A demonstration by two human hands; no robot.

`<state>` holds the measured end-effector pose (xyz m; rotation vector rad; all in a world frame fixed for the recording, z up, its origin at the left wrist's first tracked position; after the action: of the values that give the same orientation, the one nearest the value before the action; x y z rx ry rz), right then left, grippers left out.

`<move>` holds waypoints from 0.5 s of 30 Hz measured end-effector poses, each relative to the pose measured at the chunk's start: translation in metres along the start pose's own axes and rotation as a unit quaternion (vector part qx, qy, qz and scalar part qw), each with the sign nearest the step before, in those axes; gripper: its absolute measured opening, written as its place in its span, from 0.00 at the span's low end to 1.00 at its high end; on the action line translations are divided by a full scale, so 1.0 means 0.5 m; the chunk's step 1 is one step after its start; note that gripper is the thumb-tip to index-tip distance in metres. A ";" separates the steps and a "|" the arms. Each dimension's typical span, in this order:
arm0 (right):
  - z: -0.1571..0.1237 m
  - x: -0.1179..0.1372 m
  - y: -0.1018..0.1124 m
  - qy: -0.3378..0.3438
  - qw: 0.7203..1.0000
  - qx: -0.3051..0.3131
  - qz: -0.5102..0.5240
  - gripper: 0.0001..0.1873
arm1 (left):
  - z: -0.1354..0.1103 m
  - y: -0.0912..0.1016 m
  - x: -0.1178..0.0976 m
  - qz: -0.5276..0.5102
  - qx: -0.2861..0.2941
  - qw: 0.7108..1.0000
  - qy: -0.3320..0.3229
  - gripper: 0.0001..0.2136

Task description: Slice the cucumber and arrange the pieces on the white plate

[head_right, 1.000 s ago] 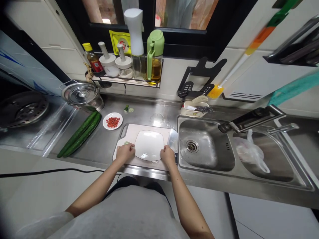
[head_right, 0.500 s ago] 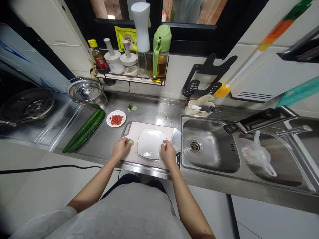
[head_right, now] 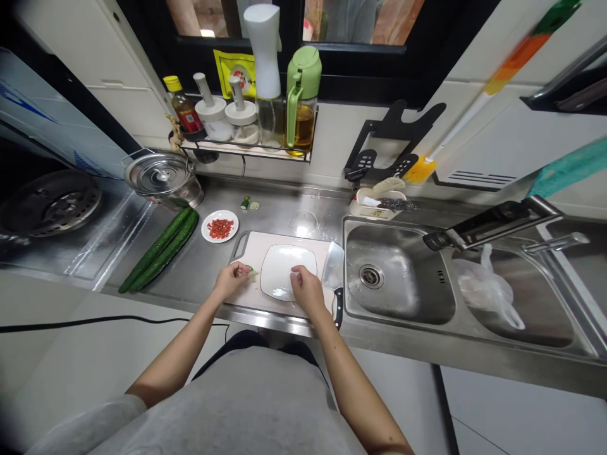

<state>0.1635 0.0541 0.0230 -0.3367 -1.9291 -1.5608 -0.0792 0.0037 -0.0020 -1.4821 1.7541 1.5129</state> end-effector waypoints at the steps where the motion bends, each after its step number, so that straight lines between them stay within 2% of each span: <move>1: 0.003 0.016 0.000 0.029 0.999 0.009 0.014 0.13 | -0.003 0.003 -0.007 -0.045 0.026 0.999 -0.012 0.09; 4: 0.012 0.065 -0.001 0.139 0.989 0.019 0.045 0.10 | -0.013 0.011 -0.040 -0.152 0.102 0.982 -0.043 0.12; 7: 0.021 0.099 -0.005 0.201 0.978 0.026 0.040 0.08 | -0.025 0.014 -0.078 -0.196 0.137 0.969 -0.062 0.14; 12: 0.031 0.107 -0.012 0.209 0.976 0.038 0.040 0.05 | -0.032 0.006 -0.108 -0.219 0.153 0.961 -0.070 0.16; 15: 0.033 0.101 -0.005 0.197 0.979 0.034 0.042 0.06 | -0.033 0.000 -0.108 -0.230 0.118 0.965 -0.045 0.18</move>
<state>0.1179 0.0598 0.0502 -0.0686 -1.6327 -1.3810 -0.0542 0.0137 0.0476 -1.5329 1.3571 1.0773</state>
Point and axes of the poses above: each hand's wrist, its own z-axis towards the middle knuckle, its own y-axis out of the back of the hand, x = y × z, the point moved 1 cm from there along z, towards the middle knuckle, and after that the axes turned 9 degrees about -z, right-handed, at the moved point
